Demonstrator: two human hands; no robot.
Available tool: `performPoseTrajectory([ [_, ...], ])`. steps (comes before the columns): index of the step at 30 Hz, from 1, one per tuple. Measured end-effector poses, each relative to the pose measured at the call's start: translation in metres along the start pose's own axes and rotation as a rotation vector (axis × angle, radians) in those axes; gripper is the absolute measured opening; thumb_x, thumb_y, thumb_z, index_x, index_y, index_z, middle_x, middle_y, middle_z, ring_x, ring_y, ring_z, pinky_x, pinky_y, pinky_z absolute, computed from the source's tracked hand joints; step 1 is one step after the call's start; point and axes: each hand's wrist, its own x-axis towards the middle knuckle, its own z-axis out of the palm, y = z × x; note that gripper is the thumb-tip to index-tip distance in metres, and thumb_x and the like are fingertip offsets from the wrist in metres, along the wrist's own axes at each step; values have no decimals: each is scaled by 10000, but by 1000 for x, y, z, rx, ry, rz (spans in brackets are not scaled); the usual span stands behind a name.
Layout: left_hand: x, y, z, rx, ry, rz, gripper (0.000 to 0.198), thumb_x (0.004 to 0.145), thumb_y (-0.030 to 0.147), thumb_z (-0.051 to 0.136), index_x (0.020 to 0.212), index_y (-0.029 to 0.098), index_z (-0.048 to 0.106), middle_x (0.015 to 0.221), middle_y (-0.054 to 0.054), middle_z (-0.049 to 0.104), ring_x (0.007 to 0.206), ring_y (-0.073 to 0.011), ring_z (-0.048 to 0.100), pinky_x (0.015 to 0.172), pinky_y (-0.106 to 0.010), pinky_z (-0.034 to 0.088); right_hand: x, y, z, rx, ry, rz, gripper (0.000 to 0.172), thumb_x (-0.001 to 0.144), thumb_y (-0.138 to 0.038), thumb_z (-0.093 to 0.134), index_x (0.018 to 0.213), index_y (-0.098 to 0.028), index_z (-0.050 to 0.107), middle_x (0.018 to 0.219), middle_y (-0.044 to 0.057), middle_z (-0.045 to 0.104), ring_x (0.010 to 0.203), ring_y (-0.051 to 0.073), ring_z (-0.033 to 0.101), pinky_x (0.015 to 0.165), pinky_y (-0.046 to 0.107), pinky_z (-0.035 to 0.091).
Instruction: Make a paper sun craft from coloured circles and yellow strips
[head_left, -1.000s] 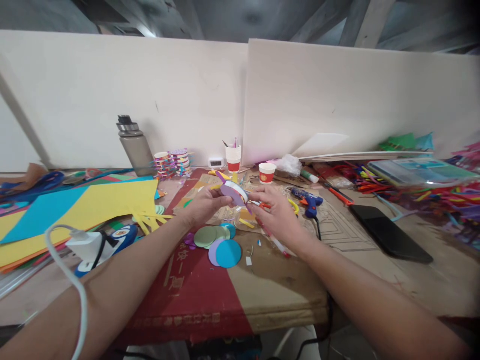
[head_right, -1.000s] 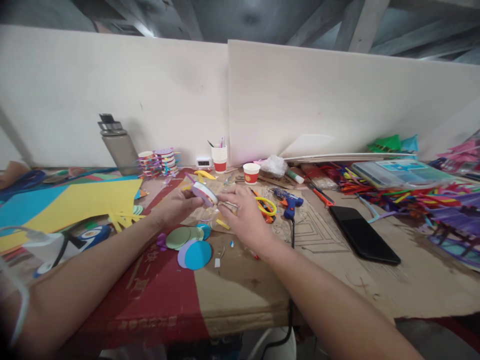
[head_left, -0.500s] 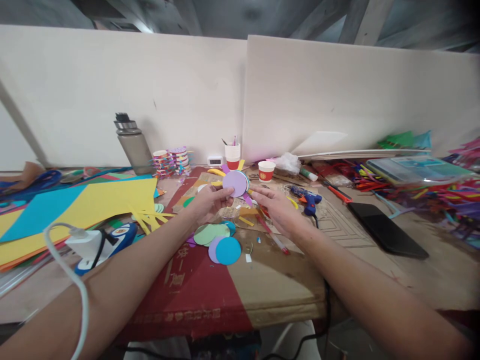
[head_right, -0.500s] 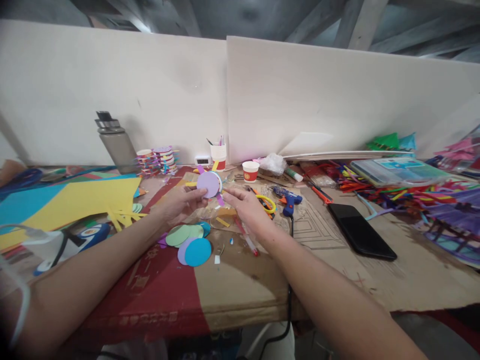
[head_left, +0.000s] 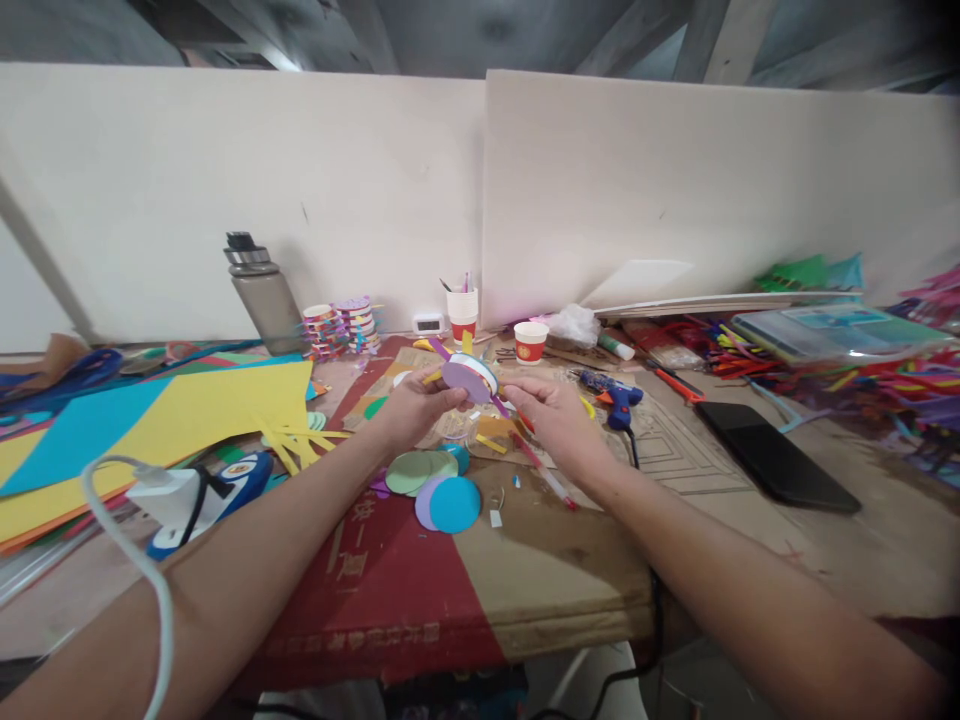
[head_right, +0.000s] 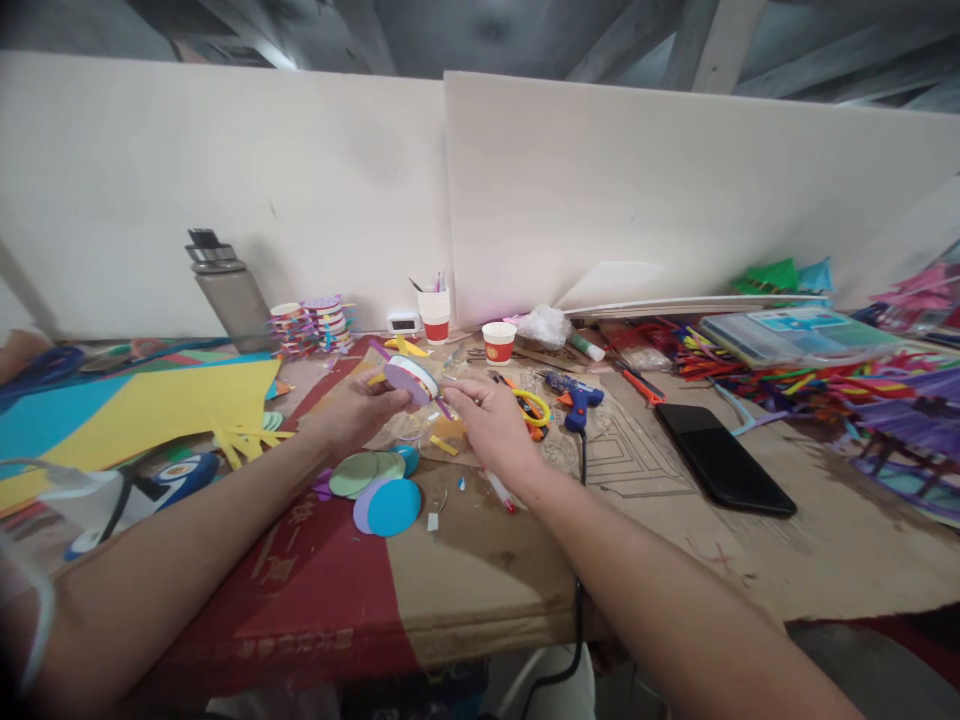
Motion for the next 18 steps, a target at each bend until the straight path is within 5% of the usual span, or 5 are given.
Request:
performPoseTrajectory([
  [9,0,4,-12,241,18,73,261,646,268,796,845,165,661,849,-38,723,799,-175,656,804,-313,503,-8,-1,0,-263,39,-441,225,910,-209,539,966,-242,754,939,52,678,934,184,598,847,343,462],
  [13,0,8,-16,248,-91,178,249,694,286,766,888,172,661,960,-59,725,865,-183,666,817,-318,509,-10,-3,0,-320,31,-536,245,935,-211,508,994,-234,744,935,61,668,931,183,593,843,348,465],
  [18,-4,16,-13,292,-76,205,195,721,276,743,865,169,666,966,-71,725,906,-195,670,792,-304,517,-12,-5,1,-347,21,-578,263,947,-220,484,1004,-229,740,937,67,661,926,182,589,833,346,470],
])
